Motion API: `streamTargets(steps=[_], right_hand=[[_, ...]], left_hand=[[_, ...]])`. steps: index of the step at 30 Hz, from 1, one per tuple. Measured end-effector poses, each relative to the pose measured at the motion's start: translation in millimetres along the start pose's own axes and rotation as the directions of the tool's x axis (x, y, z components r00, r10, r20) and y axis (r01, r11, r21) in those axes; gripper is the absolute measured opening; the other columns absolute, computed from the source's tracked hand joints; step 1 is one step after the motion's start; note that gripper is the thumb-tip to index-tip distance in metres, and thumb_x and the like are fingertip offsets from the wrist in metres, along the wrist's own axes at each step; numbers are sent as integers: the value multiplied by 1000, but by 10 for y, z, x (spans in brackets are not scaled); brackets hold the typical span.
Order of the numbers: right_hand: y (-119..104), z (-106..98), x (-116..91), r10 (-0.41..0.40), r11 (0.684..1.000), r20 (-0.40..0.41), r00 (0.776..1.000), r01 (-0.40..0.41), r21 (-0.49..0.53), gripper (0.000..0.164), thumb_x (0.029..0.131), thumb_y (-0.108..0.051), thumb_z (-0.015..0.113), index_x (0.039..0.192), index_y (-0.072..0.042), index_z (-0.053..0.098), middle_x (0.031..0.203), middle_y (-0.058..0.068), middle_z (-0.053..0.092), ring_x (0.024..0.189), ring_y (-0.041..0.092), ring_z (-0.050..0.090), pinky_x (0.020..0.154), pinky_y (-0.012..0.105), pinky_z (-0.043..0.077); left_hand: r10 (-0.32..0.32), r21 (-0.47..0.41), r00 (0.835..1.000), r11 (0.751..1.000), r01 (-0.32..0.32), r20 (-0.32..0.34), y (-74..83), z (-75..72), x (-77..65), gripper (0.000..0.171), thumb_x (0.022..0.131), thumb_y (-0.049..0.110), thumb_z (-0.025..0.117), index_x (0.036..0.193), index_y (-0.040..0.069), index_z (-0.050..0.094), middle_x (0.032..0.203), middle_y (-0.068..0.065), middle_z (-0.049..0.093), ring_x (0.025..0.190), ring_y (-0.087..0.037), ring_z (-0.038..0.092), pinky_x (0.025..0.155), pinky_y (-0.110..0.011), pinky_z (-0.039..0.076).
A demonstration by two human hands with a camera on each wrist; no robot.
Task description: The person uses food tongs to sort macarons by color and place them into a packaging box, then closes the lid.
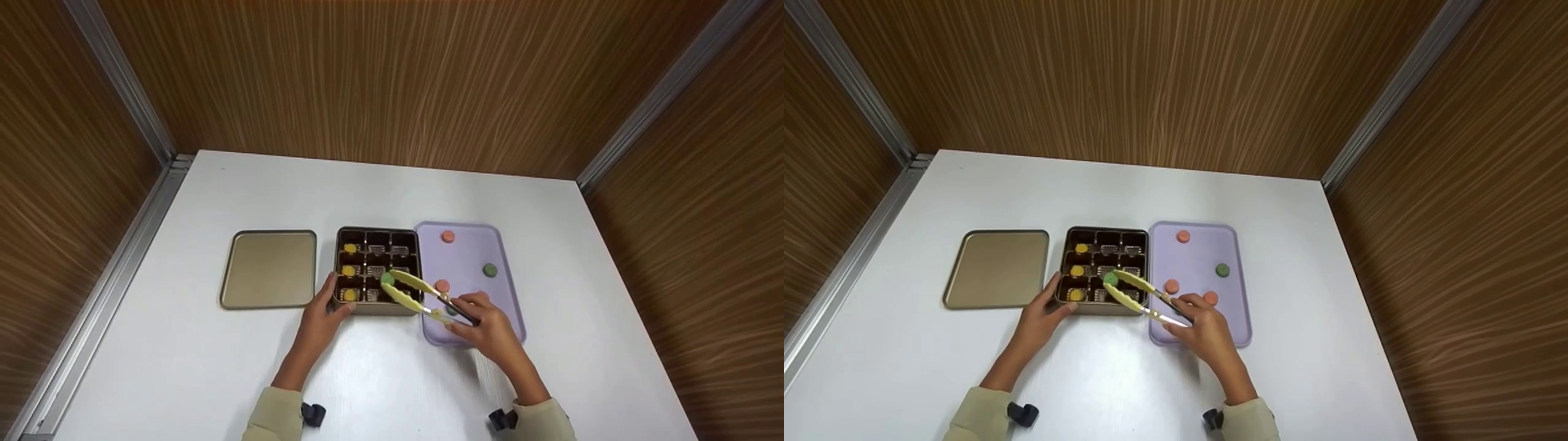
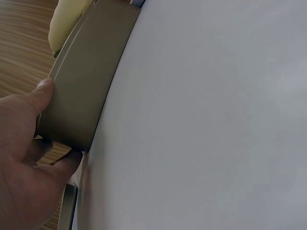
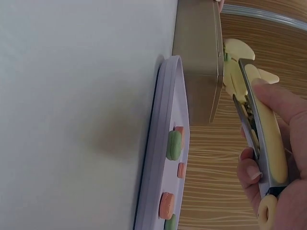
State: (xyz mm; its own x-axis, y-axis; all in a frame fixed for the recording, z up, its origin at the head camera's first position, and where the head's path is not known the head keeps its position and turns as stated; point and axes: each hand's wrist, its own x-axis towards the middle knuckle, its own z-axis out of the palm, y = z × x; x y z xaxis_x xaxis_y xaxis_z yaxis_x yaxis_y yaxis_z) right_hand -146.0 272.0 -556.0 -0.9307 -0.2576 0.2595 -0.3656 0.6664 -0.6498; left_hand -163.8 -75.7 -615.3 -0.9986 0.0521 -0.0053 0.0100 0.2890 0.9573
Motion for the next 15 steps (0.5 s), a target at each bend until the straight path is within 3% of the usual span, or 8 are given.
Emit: streamTargets(steps=[15], right_hand=[[15,-39,126,-66,996,63,996,70,-61,45,77,-14,88,119,-4,75,117,5,71,109,23,64,86,40,57]], left_hand=[[-20,-32,1000,999,20,6,-11,1,12,84,95,39,70,162,24,23,169,-4,18,156,-28,15,125,-49,19]])
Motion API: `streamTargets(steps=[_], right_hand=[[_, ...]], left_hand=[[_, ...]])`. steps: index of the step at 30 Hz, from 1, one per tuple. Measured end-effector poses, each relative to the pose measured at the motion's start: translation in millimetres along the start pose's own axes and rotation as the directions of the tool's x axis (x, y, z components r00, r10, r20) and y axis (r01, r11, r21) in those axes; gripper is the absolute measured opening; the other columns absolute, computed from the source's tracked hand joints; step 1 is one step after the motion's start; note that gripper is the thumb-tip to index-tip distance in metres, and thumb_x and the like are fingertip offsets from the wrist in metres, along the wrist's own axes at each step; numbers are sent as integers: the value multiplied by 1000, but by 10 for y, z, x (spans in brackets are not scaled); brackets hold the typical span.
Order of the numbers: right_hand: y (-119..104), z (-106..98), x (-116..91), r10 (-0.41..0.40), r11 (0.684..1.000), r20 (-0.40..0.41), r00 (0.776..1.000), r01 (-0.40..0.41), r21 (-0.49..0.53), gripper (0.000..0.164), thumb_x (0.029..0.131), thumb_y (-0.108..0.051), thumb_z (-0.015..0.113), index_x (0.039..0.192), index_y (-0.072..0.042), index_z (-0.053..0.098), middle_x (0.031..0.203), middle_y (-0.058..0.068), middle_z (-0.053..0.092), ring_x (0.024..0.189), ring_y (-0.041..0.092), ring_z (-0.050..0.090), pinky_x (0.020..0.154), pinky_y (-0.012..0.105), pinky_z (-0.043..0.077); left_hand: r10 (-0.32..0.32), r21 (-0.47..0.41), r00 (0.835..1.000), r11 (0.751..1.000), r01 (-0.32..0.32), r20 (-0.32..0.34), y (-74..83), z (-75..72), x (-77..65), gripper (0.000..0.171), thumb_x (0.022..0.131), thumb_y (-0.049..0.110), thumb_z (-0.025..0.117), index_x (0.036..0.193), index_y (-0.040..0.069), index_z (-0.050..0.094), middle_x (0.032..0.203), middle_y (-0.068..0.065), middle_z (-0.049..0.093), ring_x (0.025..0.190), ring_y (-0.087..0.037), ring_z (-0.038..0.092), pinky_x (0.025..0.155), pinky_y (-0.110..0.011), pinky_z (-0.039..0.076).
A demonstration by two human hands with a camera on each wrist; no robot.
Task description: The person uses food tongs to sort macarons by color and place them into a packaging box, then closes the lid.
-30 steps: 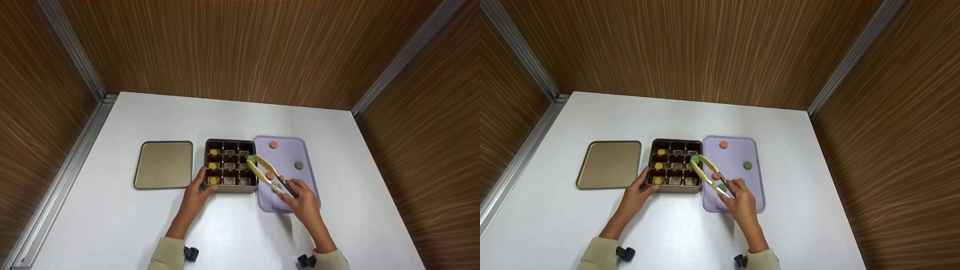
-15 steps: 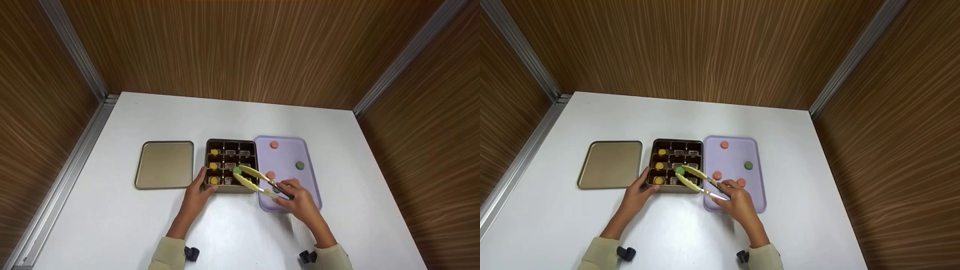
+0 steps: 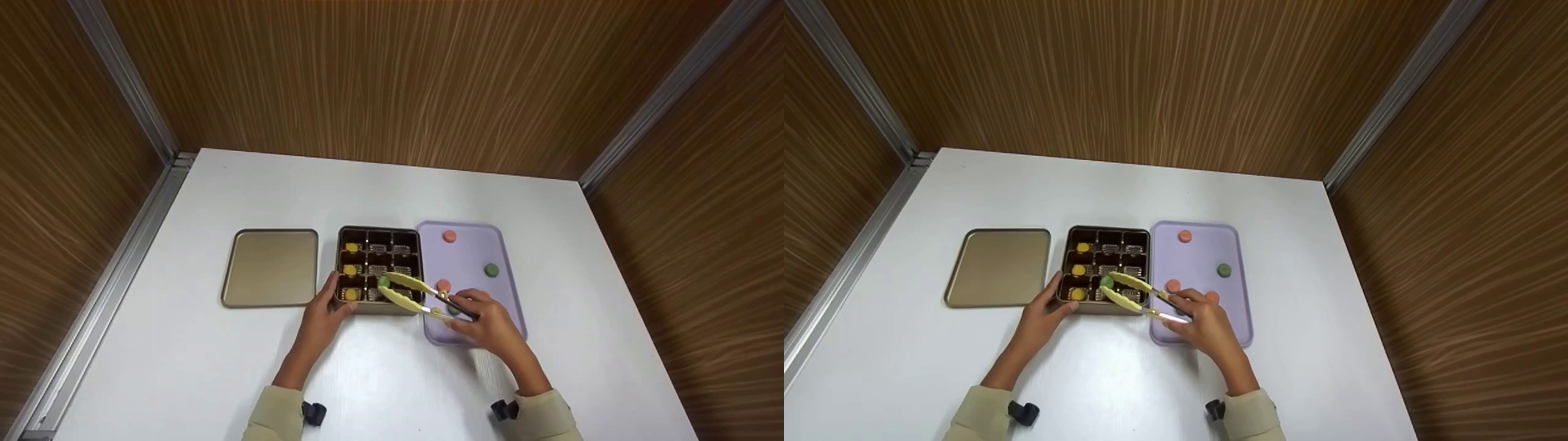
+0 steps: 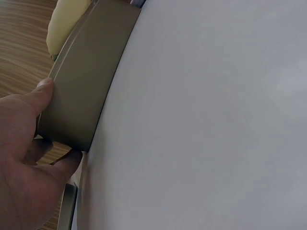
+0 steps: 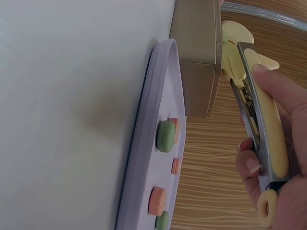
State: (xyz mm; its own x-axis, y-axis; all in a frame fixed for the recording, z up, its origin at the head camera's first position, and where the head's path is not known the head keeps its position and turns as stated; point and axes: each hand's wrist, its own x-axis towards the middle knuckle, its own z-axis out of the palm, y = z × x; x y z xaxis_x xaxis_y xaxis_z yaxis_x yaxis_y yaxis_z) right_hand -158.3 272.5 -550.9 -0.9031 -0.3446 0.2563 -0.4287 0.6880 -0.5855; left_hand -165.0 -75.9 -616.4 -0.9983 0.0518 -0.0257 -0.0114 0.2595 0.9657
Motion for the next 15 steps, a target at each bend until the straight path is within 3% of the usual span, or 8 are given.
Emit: streamTargets(steps=[15], right_hand=[[-9,-18,10,14,1000,22,1000,-14,11,47,79,-15,87,122,-3,73,119,6,70,105,23,66,83,40,59]], left_hand=[[36,-4,999,999,-36,-7,-13,1,-3,81,96,36,70,162,23,24,169,-4,19,156,-27,16,126,-47,18]])
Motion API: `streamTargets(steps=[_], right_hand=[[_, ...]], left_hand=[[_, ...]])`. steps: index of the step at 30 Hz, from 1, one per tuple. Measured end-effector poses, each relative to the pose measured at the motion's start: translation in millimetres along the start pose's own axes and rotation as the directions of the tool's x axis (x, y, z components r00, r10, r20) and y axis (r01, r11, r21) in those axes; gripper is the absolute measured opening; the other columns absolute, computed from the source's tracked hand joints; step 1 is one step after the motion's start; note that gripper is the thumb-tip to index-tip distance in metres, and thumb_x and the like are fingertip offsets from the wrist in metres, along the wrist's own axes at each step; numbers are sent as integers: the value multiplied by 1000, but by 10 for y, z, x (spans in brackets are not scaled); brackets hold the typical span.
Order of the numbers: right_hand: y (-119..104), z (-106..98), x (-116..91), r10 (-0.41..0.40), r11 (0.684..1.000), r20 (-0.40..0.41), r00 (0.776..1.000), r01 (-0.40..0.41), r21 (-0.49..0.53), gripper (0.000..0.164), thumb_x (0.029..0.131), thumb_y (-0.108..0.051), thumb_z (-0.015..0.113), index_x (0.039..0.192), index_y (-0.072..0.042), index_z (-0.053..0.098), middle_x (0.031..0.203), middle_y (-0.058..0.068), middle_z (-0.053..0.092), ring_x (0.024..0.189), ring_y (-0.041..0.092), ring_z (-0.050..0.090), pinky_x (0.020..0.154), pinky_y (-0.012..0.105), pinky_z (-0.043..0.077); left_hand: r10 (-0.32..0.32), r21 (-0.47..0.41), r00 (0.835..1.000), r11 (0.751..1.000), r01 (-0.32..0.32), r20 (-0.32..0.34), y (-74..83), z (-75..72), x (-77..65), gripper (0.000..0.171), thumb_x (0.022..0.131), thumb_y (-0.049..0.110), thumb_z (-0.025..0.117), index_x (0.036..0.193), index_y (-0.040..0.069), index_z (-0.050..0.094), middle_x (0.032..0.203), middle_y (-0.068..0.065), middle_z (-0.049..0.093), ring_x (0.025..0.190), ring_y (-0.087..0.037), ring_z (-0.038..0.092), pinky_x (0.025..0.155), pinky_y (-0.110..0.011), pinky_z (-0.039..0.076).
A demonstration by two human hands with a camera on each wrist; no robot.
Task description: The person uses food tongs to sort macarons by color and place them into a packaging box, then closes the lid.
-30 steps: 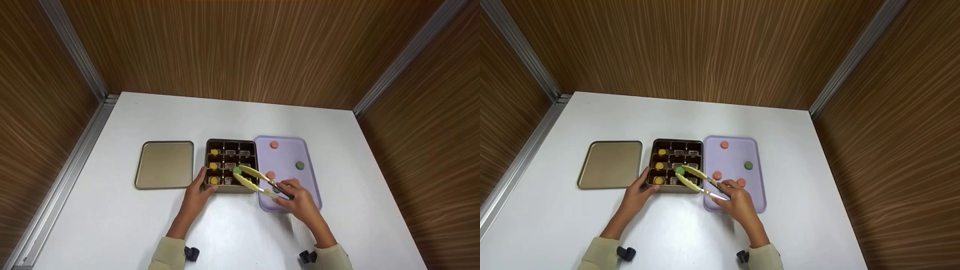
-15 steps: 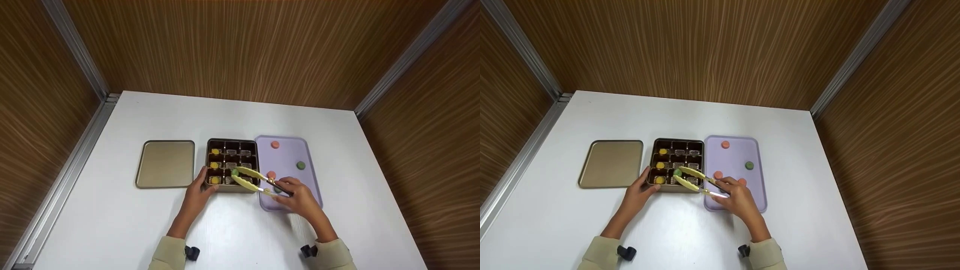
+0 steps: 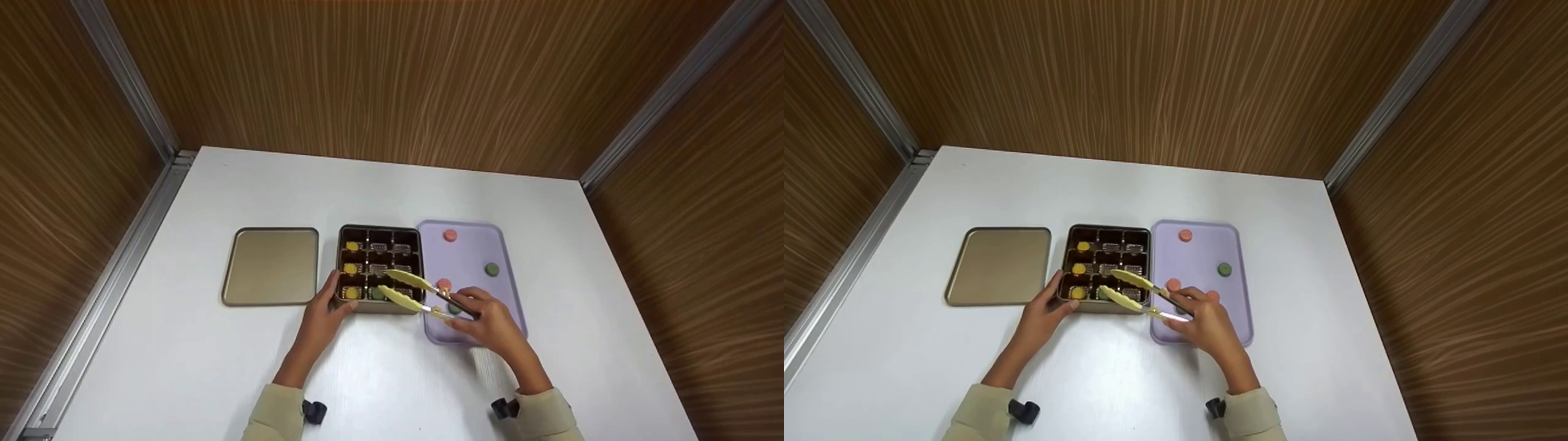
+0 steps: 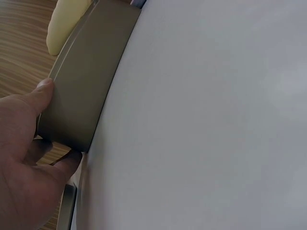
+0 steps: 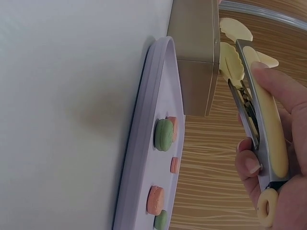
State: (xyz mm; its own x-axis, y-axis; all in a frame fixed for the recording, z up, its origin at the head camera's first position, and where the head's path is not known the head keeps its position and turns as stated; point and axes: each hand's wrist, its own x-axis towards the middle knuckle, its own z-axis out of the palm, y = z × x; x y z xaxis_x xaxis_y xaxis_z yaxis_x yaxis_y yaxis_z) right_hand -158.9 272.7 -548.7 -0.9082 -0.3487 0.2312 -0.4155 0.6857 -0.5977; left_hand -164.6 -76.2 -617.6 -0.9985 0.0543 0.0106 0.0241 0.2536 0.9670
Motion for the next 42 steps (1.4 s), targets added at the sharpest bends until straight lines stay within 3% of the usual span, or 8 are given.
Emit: streamTargets(steps=[7,14,23,28,33,42], right_hand=[[-2,-9,-32,35,999,-11,999,-35,8,50,77,-16,88,123,-3,73,120,4,70,103,20,65,83,38,58],[45,-50,-117,61,998,-71,996,-59,37,51,76,-13,89,123,-3,73,119,1,69,100,16,64,82,31,56],[115,-163,-362,177,982,-114,978,-169,80,58,76,-12,89,129,0,68,129,10,67,119,25,62,92,8,47],[161,-203,-509,225,974,-136,965,-222,41,57,76,-16,90,127,-3,70,124,2,68,111,19,63,88,13,51],[222,-237,-627,227,974,-154,962,-228,12,55,76,-17,90,125,-3,71,123,3,68,110,20,64,87,14,52],[392,-334,-778,290,956,-124,949,-292,5,59,76,-24,90,128,-4,70,125,2,67,117,20,61,89,0,39]], left_hand=[[-4,6,1000,1000,4,5,7,1,8,82,96,37,70,162,24,24,169,-4,19,155,-28,17,125,-48,20],[-23,3,1000,1000,23,19,14,7,11,81,97,34,69,162,25,21,170,-4,17,156,-27,15,124,-51,21],[-11,5,1000,1000,11,12,5,8,-3,83,96,37,69,162,23,21,169,-6,17,155,-27,18,124,-50,24],[-13,8,1000,1000,13,11,1,5,2,83,96,37,69,162,23,21,170,-5,16,156,-28,15,125,-50,20],[-14,-6,1000,1000,14,5,6,3,8,82,96,35,70,162,23,23,169,-5,17,156,-27,16,125,-48,21],[1,10,1000,1000,-2,7,7,-6,3,81,97,33,69,162,21,24,169,-6,19,155,-26,18,124,-47,24]])
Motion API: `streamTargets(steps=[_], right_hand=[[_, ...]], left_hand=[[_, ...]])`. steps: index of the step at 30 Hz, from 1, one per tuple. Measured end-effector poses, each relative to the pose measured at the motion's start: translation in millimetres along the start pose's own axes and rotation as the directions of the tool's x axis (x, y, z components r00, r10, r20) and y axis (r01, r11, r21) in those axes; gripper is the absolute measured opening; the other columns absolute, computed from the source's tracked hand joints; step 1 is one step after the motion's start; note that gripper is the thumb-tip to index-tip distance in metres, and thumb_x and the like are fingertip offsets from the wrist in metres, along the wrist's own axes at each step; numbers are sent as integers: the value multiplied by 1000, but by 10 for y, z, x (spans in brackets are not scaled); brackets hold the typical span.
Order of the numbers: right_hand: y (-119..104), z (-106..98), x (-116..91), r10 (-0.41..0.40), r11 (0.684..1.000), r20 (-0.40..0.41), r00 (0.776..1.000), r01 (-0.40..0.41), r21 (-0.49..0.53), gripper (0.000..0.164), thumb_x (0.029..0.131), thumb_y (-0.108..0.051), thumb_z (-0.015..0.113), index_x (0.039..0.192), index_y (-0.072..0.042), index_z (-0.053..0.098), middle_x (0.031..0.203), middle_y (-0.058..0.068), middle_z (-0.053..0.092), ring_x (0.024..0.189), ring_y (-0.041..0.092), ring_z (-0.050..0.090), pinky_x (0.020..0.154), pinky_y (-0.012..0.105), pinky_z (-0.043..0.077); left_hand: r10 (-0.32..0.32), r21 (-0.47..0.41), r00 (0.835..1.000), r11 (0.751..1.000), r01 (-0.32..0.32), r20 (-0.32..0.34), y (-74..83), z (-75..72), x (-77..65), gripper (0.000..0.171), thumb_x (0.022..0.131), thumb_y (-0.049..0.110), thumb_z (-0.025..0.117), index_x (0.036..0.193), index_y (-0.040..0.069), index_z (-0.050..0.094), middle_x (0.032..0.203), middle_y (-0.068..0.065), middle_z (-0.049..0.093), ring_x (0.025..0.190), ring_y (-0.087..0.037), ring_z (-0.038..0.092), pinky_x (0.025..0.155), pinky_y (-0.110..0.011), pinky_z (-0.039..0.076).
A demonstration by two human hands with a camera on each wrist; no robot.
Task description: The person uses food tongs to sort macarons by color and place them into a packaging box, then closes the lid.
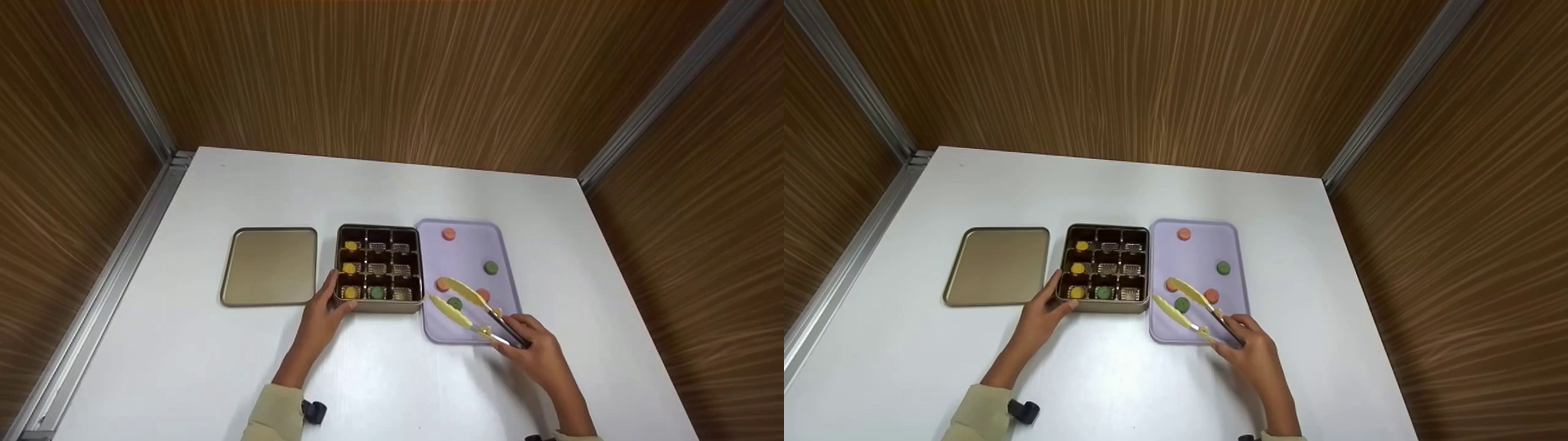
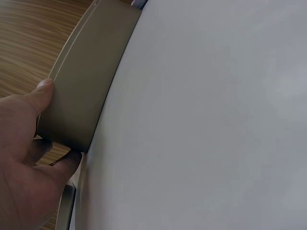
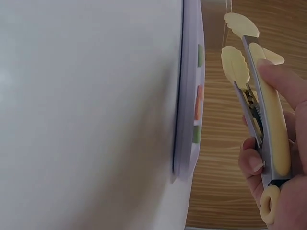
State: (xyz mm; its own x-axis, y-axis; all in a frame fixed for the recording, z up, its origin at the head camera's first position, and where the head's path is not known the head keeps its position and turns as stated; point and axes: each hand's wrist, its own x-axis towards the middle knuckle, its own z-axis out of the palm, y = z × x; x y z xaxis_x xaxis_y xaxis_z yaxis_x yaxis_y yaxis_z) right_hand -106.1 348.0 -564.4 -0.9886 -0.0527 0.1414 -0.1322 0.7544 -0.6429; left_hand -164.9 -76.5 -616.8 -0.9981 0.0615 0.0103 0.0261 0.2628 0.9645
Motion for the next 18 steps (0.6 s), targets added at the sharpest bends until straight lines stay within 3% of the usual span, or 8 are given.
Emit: streamTargets(steps=[9,18], right_hand=[[209,-57,-24,38,999,46,998,-36,-33,60,77,-31,89,128,-7,70,127,2,66,118,20,59,88,0,38],[346,-73,-71,87,996,69,994,-84,-42,59,78,-32,89,128,-8,71,127,1,66,114,16,58,87,8,44]], left_hand=[[-2,-13,1000,1000,2,-4,-13,6,-2,83,95,38,71,162,22,23,169,-5,19,151,-25,28,120,-48,32],[-9,0,1000,1000,9,-9,-3,9,-4,82,96,35,70,162,23,23,169,-5,20,155,-25,18,124,-46,24]])
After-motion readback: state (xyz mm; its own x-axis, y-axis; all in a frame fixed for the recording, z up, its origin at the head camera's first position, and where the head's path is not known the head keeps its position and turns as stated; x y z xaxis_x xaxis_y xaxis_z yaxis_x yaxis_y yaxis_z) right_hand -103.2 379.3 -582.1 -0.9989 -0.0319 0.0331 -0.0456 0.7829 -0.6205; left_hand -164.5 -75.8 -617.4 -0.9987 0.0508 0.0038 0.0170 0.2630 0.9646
